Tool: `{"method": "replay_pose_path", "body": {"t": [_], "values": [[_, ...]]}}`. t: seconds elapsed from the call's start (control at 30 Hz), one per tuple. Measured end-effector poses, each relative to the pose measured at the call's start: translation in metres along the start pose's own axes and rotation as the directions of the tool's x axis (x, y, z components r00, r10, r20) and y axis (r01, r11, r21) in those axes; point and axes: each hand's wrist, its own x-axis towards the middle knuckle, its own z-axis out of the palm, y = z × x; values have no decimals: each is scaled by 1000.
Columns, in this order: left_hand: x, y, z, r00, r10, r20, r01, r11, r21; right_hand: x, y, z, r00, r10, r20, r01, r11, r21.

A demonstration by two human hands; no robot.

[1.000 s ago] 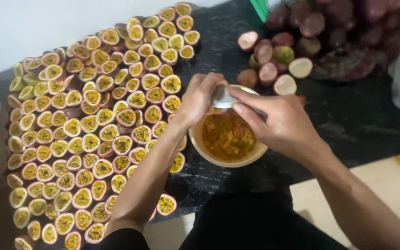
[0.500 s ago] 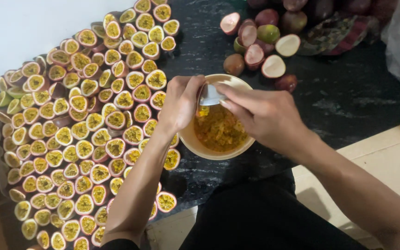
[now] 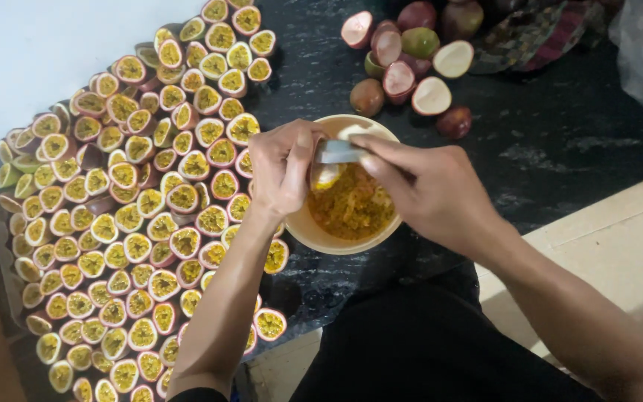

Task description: Scooping pulp from halved passion fruits into a bowl using a spoon

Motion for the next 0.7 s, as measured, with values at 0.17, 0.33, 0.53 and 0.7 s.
{"method": "replay_pose_path", "body": {"t": [0.17,0.33,0.53,0.7], "values": [[4,-4,3,981,164,-105,-157,985,68,-8,2,7,986,145,78,-146,989,14],[8,-1,5,961,252,-117,-239,964,114,-12,-2,-7,957,255,141,-269,959,88],[13,1,5,960,261,-97,-254,964,82,-13,5,-2,980,186,67,-189,981,39],[14,9,9,959,245,-141,-231,967,107,-13,7,-7,978,205,38,-209,964,166]]}}
